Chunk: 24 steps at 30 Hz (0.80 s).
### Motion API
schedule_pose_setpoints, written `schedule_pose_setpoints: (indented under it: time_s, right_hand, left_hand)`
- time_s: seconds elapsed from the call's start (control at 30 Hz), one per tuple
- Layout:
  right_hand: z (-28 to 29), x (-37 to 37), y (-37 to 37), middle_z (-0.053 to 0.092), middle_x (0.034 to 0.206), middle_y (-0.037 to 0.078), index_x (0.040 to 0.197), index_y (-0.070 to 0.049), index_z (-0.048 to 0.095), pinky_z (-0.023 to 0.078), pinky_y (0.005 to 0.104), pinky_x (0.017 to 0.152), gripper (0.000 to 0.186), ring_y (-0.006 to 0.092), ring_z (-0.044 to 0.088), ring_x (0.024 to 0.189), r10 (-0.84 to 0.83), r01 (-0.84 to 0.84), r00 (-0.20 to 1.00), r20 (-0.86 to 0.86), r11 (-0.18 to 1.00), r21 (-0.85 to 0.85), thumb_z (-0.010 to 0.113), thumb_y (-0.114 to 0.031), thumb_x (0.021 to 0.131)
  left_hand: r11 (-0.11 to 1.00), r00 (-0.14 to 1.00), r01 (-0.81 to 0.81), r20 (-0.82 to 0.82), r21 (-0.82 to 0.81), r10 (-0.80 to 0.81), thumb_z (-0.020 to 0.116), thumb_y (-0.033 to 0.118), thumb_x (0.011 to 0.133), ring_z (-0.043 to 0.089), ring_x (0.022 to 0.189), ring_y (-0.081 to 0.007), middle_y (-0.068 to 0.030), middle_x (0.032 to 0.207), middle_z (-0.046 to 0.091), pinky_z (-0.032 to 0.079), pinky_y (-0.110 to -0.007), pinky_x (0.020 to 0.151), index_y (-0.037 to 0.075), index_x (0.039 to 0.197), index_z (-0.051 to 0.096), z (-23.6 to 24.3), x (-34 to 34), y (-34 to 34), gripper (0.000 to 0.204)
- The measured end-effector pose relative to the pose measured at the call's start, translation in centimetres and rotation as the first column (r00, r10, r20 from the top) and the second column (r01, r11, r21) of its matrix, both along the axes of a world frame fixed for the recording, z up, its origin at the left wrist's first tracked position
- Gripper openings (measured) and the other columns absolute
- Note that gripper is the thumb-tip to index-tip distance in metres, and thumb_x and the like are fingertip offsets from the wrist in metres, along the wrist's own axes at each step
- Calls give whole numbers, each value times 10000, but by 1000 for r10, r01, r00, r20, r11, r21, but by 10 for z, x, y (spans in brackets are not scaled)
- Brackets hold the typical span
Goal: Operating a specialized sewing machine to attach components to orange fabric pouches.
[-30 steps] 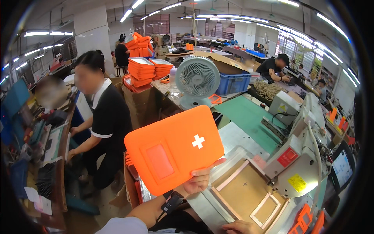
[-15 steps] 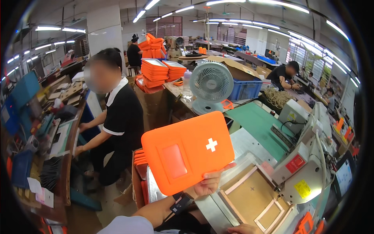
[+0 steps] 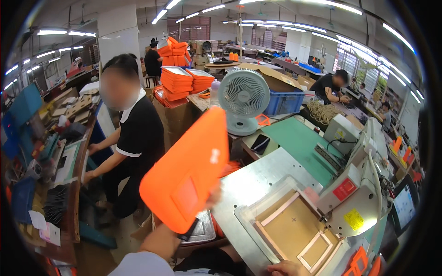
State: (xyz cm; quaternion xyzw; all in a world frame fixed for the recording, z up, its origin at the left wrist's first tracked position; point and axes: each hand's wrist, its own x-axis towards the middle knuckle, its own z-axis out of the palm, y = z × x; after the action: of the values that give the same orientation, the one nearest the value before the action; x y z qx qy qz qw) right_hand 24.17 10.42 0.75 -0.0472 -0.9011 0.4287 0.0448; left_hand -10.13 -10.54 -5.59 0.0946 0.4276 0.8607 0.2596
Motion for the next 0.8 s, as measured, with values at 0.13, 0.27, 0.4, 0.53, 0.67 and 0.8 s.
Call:
schedule_pose_setpoints:
  time_s: [0.13,0.27,0.4,0.53,0.67,0.8]
  right_hand:
    - [-6,0,1,702,949,167,1005,-11,703,521,365,806,153,332,672,887,8,-7,1000,27,999,-45,621,-20,876]
    - [-2,-3,0,703,953,171,1004,-1,702,521,361,812,156,330,673,890,12,-9,999,53,998,-67,615,-11,874]
    - [-2,-6,-1,705,960,169,1005,3,703,521,356,822,163,325,677,905,14,-11,999,50,998,-58,606,-6,875]
    - [-2,-6,-1,706,968,167,1016,6,701,520,350,827,172,319,679,917,-11,13,998,58,999,-37,598,-9,879]
    - [0,-6,-1,705,976,165,1023,5,700,520,350,826,172,321,679,920,-13,15,998,55,999,-38,596,-20,887]
    - [-6,-4,1,703,972,168,1025,4,700,519,355,821,169,323,677,913,-16,17,999,39,1000,-24,600,-26,892]
  left_hand:
    - [897,936,-339,-195,-283,293,511,227,1016,574,835,-94,-8,956,622,481,-257,766,29,1275,530,-22,-36,-90,327]
    - [787,862,-491,-338,-374,378,513,170,998,587,914,-110,-32,1040,632,481,-265,826,6,1294,534,-82,-34,-163,339]
    - [569,738,-643,-613,-512,281,497,14,933,616,1086,-217,-138,1198,641,460,-333,961,-20,1398,443,-175,-18,-190,469]
    - [436,736,-620,-676,-652,36,544,75,919,615,1134,-388,-252,1174,632,475,-387,934,23,1393,451,-200,-1,-153,485]
    - [144,817,-558,-571,-817,-75,621,148,888,618,1029,-434,-254,1089,627,508,-472,844,49,1327,520,-212,-4,-135,461]
    - [-112,802,-598,-592,-794,-85,660,169,861,613,951,-450,-260,1067,561,517,-480,819,64,1348,515,-197,5,-117,518]
